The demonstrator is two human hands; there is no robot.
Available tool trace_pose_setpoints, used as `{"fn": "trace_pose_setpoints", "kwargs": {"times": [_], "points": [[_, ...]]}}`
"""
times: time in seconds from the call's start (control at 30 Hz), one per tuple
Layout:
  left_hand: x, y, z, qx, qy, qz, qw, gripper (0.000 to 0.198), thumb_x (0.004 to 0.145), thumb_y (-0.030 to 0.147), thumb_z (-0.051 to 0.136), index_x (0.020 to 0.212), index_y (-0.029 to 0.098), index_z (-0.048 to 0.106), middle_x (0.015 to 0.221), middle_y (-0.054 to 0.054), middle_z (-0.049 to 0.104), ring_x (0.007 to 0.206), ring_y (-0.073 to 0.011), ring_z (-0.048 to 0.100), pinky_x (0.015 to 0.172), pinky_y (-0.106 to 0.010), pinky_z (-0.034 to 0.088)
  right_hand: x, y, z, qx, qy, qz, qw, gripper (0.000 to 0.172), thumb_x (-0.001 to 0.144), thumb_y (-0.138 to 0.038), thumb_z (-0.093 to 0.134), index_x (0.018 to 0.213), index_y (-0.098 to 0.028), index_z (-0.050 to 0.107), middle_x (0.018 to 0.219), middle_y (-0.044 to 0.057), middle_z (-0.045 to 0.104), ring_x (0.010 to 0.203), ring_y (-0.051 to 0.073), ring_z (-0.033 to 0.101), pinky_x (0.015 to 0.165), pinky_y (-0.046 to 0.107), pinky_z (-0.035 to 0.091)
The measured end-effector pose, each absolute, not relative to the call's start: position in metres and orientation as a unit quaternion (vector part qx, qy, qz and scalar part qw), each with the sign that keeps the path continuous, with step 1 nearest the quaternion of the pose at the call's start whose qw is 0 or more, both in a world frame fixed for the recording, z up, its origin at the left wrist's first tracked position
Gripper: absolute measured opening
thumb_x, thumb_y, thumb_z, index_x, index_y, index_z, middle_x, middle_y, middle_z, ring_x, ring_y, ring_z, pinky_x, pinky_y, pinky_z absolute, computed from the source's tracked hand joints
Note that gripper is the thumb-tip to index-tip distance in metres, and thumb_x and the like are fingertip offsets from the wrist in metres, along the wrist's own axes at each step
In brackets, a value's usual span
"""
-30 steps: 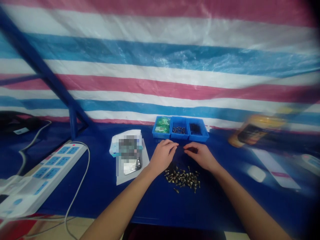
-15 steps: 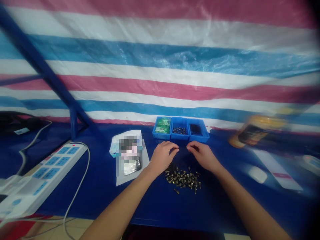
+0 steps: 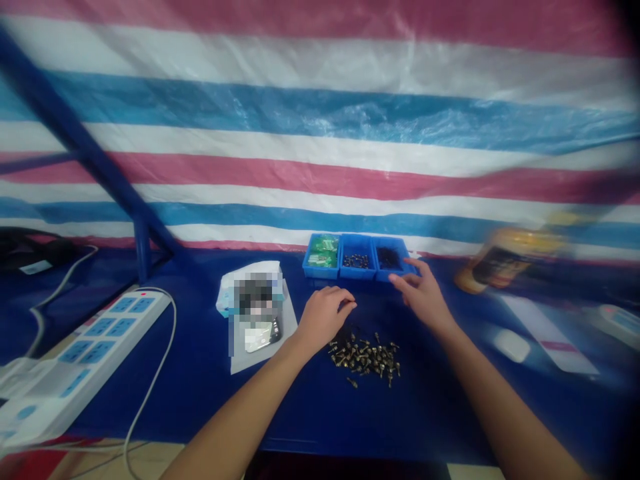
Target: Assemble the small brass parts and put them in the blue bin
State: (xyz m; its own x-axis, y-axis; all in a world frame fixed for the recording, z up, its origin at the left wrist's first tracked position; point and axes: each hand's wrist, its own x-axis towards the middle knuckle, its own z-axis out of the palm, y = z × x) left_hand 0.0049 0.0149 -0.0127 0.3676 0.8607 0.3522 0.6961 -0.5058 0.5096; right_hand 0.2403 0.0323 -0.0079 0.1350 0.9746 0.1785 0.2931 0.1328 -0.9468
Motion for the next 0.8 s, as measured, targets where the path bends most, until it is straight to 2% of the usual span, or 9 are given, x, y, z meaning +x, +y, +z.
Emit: {"fn": "trace_pose_setpoints", "kwargs": {"times": [0.03, 0.13, 0.27, 0.43, 0.8], "points": [[0.005, 0.015, -0.013, 0.815, 0.474, 0.301, 0.142, 0.009, 0.090, 0.027, 0.060, 0.090, 0.023, 0.068, 0.089, 0.000, 0.070, 0.088, -0.0188, 0.063, 0.082, -0.033, 0.045, 0.242, 0.032, -0.008, -0.565, -0.580, 0.338, 0.479, 0.057, 0.077, -0.053, 0.070, 0.121, -0.022, 0.053, 0.064, -0.004, 0.060, 0.046, 0.013, 0.047, 0.045, 0.025, 0.037], [0.006, 0.015, -0.012, 0.812, 0.454, 0.326, 0.169, 0.009, 0.089, 0.025, 0.061, 0.092, 0.023, 0.069, 0.090, 0.000, 0.070, 0.088, -0.0180, 0.063, 0.082, -0.031, 0.046, 0.239, 0.026, -0.007, -0.548, -0.668, 0.321, 0.388, 0.040, 0.081, -0.049, 0.066, 0.110, -0.022, 0.062, 0.070, 0.000, 0.064, 0.057, 0.015, 0.053, 0.054, 0.028, 0.042], [0.007, 0.013, -0.007, 0.802, 0.415, 0.360, 0.233, 0.010, 0.087, 0.023, 0.065, 0.095, 0.024, 0.070, 0.091, 0.002, 0.071, 0.084, -0.0149, 0.063, 0.080, -0.028, 0.047, 0.222, 0.014, -0.004, -0.474, -0.739, 0.362, 0.312, 0.030, 0.089, -0.046, 0.058, 0.108, -0.024, 0.066, 0.086, 0.002, 0.068, 0.069, 0.016, 0.059, 0.064, 0.030, 0.046], [0.007, 0.011, -0.001, 0.795, 0.401, 0.373, 0.262, 0.007, 0.086, 0.022, 0.065, 0.090, 0.024, 0.071, 0.088, 0.002, 0.071, 0.082, -0.0140, 0.063, 0.077, -0.026, 0.047, 0.209, 0.010, -0.003, -0.449, -0.743, 0.387, 0.313, 0.028, 0.094, -0.043, 0.050, 0.086, -0.021, 0.066, 0.075, 0.000, 0.063, 0.065, 0.014, 0.055, 0.061, 0.027, 0.043], [0.008, 0.011, -0.004, 0.793, 0.403, 0.379, 0.255, 0.007, 0.085, 0.022, 0.065, 0.090, 0.022, 0.070, 0.086, 0.002, 0.071, 0.081, -0.0146, 0.062, 0.076, -0.027, 0.045, 0.208, 0.011, -0.004, -0.435, -0.693, 0.468, 0.334, 0.027, 0.094, -0.042, 0.052, 0.084, -0.018, 0.059, 0.074, 0.000, 0.060, 0.062, 0.012, 0.053, 0.060, 0.026, 0.042]]}}
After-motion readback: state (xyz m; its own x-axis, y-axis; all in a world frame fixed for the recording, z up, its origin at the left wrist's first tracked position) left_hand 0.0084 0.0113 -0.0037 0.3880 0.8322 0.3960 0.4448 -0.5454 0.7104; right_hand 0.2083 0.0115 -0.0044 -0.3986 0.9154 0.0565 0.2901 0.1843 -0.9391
